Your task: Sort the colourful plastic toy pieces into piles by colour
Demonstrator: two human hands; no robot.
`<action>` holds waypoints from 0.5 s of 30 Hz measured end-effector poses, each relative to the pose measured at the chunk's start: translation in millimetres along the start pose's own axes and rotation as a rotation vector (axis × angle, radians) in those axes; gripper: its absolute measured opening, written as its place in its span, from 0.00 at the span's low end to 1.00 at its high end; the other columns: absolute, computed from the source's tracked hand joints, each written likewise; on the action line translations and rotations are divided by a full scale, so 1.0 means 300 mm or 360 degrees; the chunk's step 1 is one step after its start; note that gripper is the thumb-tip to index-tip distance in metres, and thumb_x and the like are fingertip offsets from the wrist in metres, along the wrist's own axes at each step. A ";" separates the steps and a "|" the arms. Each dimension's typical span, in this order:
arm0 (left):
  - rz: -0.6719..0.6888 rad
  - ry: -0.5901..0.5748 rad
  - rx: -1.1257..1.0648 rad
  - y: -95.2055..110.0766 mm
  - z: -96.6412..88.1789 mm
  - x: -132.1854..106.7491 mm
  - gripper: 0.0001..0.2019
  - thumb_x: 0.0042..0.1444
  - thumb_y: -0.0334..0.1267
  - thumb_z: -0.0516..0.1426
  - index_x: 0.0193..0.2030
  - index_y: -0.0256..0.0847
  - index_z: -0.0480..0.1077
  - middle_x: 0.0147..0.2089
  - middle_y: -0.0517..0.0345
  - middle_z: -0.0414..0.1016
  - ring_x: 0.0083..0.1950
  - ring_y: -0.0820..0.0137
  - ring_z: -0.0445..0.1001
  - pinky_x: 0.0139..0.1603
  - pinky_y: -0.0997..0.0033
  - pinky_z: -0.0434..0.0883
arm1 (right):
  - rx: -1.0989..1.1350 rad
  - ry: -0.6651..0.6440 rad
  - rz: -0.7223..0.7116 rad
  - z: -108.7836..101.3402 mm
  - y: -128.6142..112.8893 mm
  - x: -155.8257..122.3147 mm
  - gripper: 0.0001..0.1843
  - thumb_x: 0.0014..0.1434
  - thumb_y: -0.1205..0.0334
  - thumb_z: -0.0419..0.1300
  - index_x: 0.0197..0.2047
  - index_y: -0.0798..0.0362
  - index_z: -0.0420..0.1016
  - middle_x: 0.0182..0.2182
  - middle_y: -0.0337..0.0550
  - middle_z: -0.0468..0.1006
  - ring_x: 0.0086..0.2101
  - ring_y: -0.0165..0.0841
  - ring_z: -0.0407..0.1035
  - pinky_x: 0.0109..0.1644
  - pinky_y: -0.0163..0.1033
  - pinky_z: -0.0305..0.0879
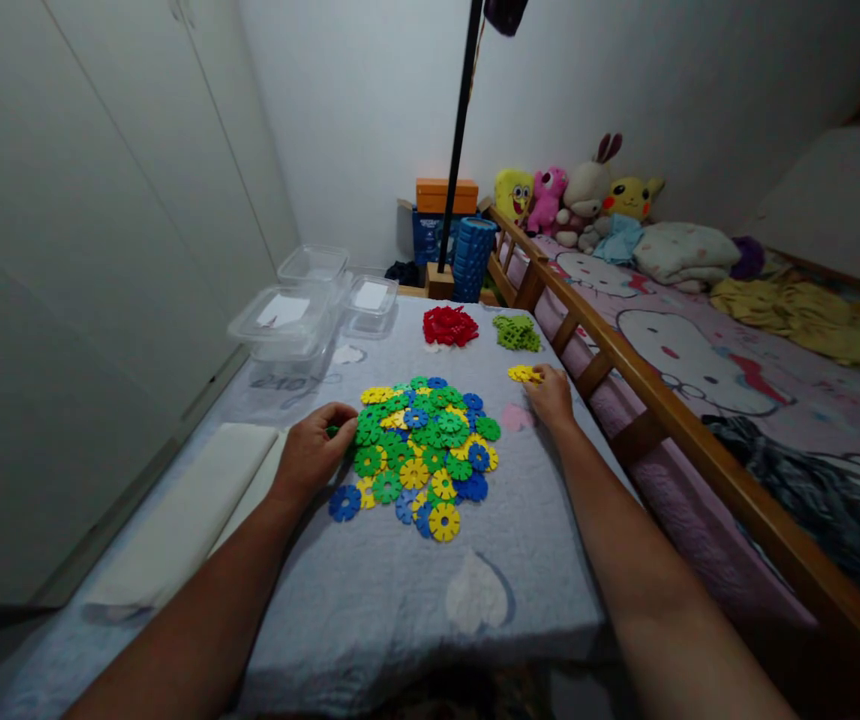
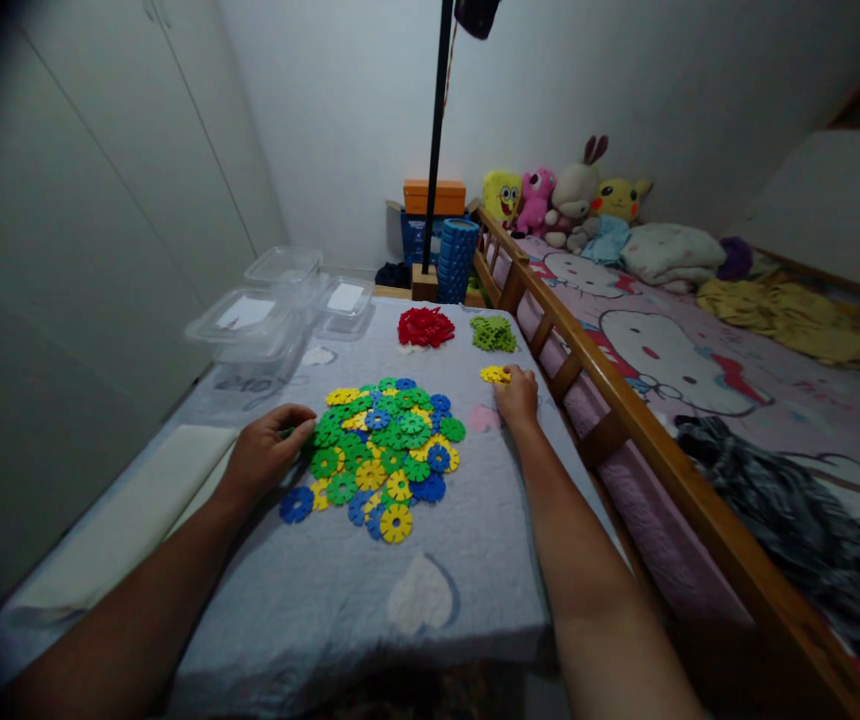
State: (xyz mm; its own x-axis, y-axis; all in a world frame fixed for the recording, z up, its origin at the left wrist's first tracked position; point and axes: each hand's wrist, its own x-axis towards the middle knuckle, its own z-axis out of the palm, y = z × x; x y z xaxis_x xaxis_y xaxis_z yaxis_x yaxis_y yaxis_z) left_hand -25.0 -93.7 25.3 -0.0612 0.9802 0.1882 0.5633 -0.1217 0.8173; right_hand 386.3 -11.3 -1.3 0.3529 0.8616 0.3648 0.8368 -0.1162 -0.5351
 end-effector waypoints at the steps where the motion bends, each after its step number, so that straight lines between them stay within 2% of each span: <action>1: 0.0001 0.0000 -0.0004 0.000 0.000 0.000 0.17 0.53 0.54 0.56 0.36 0.43 0.76 0.36 0.56 0.82 0.38 0.63 0.79 0.41 0.68 0.73 | -0.0031 0.0013 0.0020 0.011 0.009 0.009 0.16 0.52 0.66 0.61 0.46 0.52 0.78 0.42 0.50 0.74 0.46 0.42 0.68 0.57 0.45 0.64; 6: 0.0012 -0.0002 0.0004 -0.013 -0.001 0.005 0.16 0.54 0.53 0.56 0.36 0.43 0.76 0.36 0.56 0.82 0.38 0.63 0.78 0.42 0.68 0.73 | -0.0122 0.0045 0.0053 0.056 0.024 0.025 0.13 0.54 0.65 0.62 0.44 0.50 0.79 0.41 0.47 0.71 0.42 0.40 0.68 0.53 0.43 0.65; 15: 0.0018 -0.0025 0.0003 -0.017 0.000 0.007 0.17 0.55 0.53 0.56 0.37 0.42 0.76 0.36 0.56 0.81 0.39 0.63 0.78 0.41 0.68 0.72 | -0.0132 -0.0019 0.0107 0.071 0.005 0.057 0.15 0.57 0.65 0.60 0.47 0.52 0.79 0.44 0.50 0.71 0.44 0.41 0.67 0.54 0.45 0.63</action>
State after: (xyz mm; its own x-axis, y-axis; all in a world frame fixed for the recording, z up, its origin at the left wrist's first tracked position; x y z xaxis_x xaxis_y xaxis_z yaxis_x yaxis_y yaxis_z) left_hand -27.9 -91.0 21.3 -0.0420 0.9811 0.1888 0.5656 -0.1325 0.8140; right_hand 384.8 13.7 -12.1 0.4049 0.8563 0.3207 0.8433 -0.2140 -0.4931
